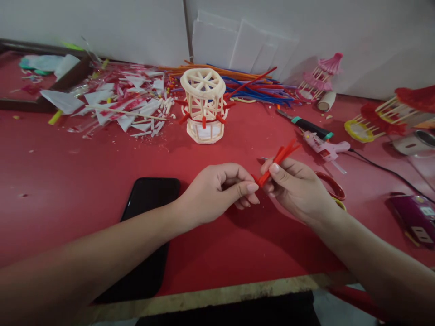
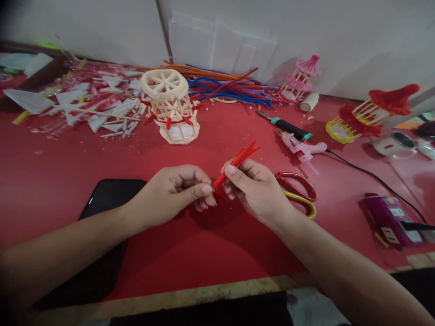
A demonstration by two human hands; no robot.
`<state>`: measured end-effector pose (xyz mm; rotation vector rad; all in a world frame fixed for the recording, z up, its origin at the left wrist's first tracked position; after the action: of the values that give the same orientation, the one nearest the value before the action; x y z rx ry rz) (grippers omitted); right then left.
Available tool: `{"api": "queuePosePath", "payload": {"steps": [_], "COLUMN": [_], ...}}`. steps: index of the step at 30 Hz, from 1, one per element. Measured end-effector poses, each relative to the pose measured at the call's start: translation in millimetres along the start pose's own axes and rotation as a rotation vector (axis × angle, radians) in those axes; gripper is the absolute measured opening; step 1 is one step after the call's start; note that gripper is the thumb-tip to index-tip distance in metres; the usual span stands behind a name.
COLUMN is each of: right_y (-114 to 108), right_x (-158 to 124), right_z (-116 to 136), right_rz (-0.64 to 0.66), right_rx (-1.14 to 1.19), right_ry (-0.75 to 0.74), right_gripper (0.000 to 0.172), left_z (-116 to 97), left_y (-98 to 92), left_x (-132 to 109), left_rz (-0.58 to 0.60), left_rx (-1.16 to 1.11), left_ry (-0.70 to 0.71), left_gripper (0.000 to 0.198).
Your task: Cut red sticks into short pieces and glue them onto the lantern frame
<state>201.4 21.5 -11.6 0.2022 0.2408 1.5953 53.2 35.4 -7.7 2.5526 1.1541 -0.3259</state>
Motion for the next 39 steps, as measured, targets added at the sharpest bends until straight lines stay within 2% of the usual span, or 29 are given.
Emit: {"api": "queuePosePath", "payload": {"steps": [2, 6, 8, 10, 13, 16, 23, 31, 39], "right_y": [0, 0, 0, 0, 2, 7, 10, 9, 4], "right_x": [1, 1, 0, -1, -4, -7, -10, -10, -10], "right_z": [1, 0, -1, -2, -6, -9, -12, -8, -9], "right_rz": [-0.041, -0.061, -0.054, -0.052, -0.028, 0.013, 0.034, 0.163, 0.206], "right_rx": [0.032, 0.063, 0.064, 0.063, 0.090, 0.103, 0.132, 0.055, -0.043], "right_ry": [0.002, 0.024, 0.027, 0.048, 0.120, 0.177, 0.193, 0.085, 0.043], "right_gripper": [0.030, 0.029, 0.028, 0.029, 0.030, 0.030, 0.028, 0.019, 0.019], "left_z": [-3, -10, -11, -12, -13, -13, -13, -14, -14], "left_y": [-5.1, -13.5, -13.2, -10.3, -4.0, -2.4, -6.4, -7.6, -5.9], "left_x": [-2, -7, -8, -10, -13, -16, -16, -15, -14], "left_rz": [-0.081, -0.234, -0.238, -0.217, -0.193, -0.220, -0.231, -0.255, -0.249], "left_rx": [0.075, 0.272, 0.285, 0.279, 0.364, 0.442, 0.461, 0.423, 0.407], "left_ry": [0.044, 0.143, 0.186, 0.253, 0.371, 0.416, 0.412, 0.347, 0.346], "left_gripper": [0.017, 0.047, 0.043, 0.024, 0.030, 0.025, 0.023, 0.024, 0.026]}}
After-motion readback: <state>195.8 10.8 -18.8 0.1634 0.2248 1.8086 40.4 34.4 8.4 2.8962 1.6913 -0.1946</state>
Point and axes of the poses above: each hand's wrist, its own x-axis towards the middle knuckle, its own y-axis out of the palm, z = x × y, the point moved 5 cm from there along x, towards the middle knuckle, and after that the axes turned 9 degrees about -y, right-handed, at the moved point
